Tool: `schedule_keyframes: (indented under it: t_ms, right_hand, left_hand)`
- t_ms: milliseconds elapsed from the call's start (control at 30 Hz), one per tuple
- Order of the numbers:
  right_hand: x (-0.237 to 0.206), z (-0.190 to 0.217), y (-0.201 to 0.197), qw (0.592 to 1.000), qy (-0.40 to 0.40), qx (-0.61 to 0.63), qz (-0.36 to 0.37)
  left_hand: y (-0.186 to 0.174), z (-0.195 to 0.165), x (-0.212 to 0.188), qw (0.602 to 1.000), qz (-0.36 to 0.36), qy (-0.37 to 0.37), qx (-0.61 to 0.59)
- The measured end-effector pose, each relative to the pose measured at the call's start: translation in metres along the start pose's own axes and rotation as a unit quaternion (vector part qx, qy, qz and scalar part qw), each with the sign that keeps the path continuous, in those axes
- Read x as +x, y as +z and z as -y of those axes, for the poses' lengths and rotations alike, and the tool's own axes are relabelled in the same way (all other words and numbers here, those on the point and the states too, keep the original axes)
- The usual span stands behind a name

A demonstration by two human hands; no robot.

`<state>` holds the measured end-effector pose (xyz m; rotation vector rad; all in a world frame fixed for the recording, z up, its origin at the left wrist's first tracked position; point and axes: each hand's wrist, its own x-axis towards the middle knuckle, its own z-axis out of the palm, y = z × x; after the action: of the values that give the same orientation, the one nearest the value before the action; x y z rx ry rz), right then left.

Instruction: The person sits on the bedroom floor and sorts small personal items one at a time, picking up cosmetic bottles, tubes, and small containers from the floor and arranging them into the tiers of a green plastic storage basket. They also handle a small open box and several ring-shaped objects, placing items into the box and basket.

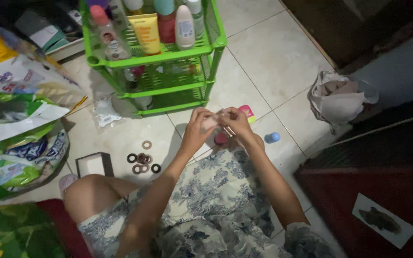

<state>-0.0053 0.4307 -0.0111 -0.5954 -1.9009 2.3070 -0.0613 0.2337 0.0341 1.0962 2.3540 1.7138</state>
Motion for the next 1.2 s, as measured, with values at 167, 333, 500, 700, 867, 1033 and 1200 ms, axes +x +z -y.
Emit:
schedule_keyframes:
  t_ms: [167, 333, 500, 700, 867, 1033, 1200]
  right_hand:
    - [0.003, 0.004, 0.028, 0.994, -0.063, -0.065, 0.053]
    - [0.005, 0.027, 0.058, 0.983, -0.064, -0.126, 0.113]
    - [0.014, 0.032, 0.096, 0.988, -0.069, -0.095, 0.103]
    - [0.05, 0.051, 0.145, 0.974, -0.193, -0.031, 0.117]
    - [0.091, 0.08, 0.18, 0.951, -0.267, -0.155, 0.018]
    - [0.112, 0.087, 0.204, 0.904, -0.318, -0.284, 0.008]
    - [0.114, 0.079, 0.219, 0.881, -0.319, -0.348, -0.02]
  left_hand:
    - [-0.013, 0.01, -0.011, 0.997, -0.024, -0.023, -0.075]
    - [-0.034, 0.042, -0.017, 0.951, -0.042, -0.119, -0.283]
    - [-0.062, 0.056, -0.021, 0.95, -0.059, -0.128, -0.277]
    - [-0.097, 0.044, -0.011, 0.971, -0.182, -0.051, -0.149]
    - [-0.13, 0.037, 0.022, 0.97, -0.217, -0.035, -0.108]
    - [-0.143, 0.042, 0.045, 0.97, -0.211, -0.106, 0.048]
    - [-0.14, 0.039, 0.048, 0.956, -0.209, -0.084, 0.186]
